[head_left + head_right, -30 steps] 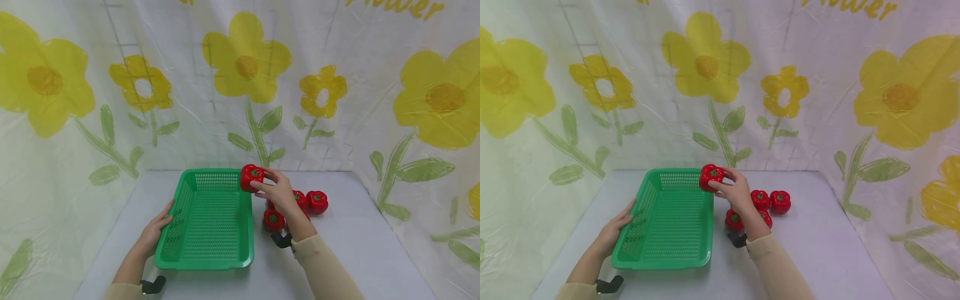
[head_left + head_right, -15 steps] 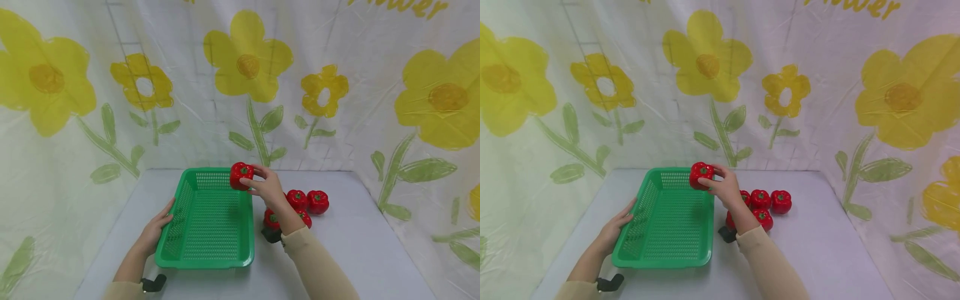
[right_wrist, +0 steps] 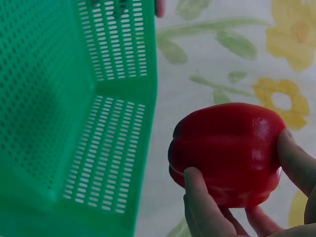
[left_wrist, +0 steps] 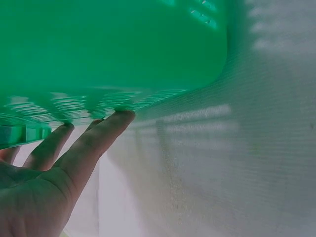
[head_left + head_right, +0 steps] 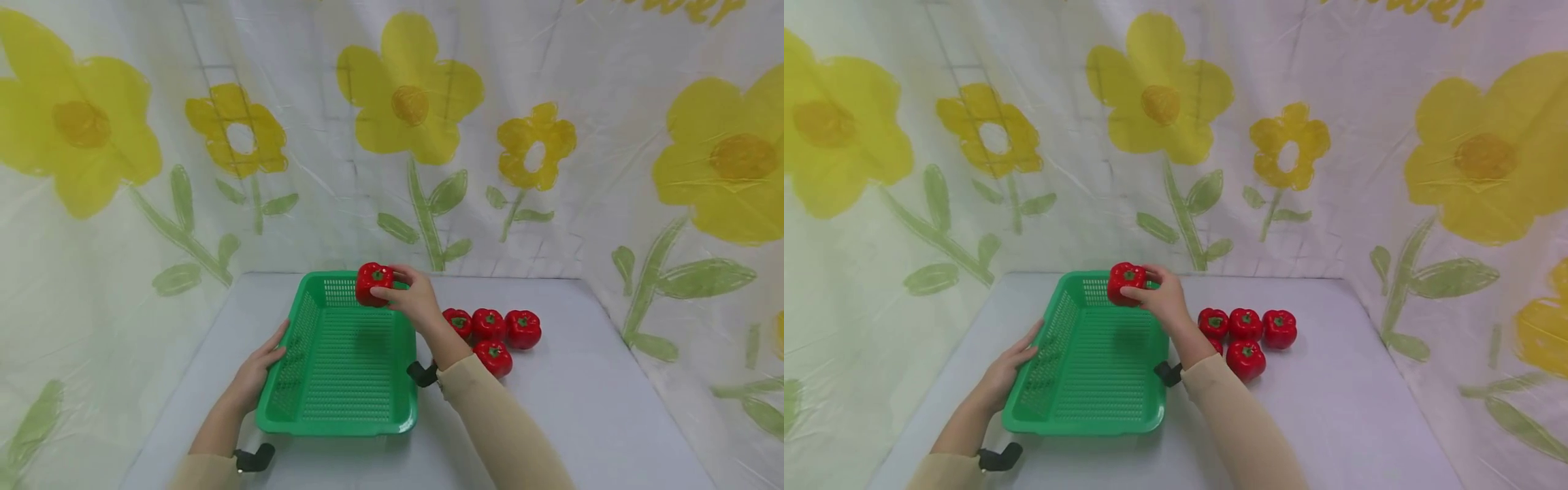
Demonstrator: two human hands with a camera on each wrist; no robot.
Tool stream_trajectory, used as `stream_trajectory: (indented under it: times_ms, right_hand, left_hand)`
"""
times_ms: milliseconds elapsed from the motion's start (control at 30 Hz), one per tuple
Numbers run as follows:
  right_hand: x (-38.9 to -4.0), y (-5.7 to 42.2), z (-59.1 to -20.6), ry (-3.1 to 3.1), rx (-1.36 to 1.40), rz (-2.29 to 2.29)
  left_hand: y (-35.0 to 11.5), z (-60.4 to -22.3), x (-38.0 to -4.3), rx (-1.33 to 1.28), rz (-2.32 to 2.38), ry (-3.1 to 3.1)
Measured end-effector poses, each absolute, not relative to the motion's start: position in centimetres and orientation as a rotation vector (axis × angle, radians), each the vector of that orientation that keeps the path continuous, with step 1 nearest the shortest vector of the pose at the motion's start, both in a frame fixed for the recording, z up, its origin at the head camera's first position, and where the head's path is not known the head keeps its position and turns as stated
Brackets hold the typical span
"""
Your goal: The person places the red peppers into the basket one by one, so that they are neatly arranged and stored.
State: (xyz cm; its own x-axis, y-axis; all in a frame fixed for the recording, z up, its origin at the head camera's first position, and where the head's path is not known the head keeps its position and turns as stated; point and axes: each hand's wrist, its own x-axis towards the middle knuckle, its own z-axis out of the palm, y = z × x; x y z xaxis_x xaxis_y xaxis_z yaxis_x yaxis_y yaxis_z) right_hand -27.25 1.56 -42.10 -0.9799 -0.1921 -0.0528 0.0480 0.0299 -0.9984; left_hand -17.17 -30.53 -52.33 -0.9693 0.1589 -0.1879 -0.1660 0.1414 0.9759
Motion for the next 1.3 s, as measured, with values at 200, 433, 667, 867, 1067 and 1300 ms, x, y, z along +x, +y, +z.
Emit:
stream_trajectory:
  times_ms: [200,433,667,867,1067,1300]
  right_hand:
    - [-27.9,0.2,-42.6,2.113,-0.178,-2.06]
    - [-28.6,-1.3,-42.6,2.096,-0.171,-2.043]
    - [-29.1,-3.0,-42.8,2.095,-0.124,-2.053]
    - [-29.2,-4.7,-43.7,2.121,-0.092,-2.013]
    - [-29.2,-5.8,-44.4,2.212,-0.057,-1.939]
    - [-29.6,-6.4,-45.4,2.252,-0.056,-1.893]
  left_hand:
    - [-30.4,-52.3,-17.2,-0.033,1.901,2.173]
    - [-30.3,-52.1,-17.4,-0.026,1.905,2.17]
    - [-30.3,-52.2,-17.5,-0.012,1.911,2.17]
    - [-30.4,-52.2,-17.1,-0.028,1.909,2.165]
    - [-30.5,-52.1,-17.1,-0.03,1.91,2.158]
    - [-30.5,-52.2,-17.2,-0.031,1.926,2.128]
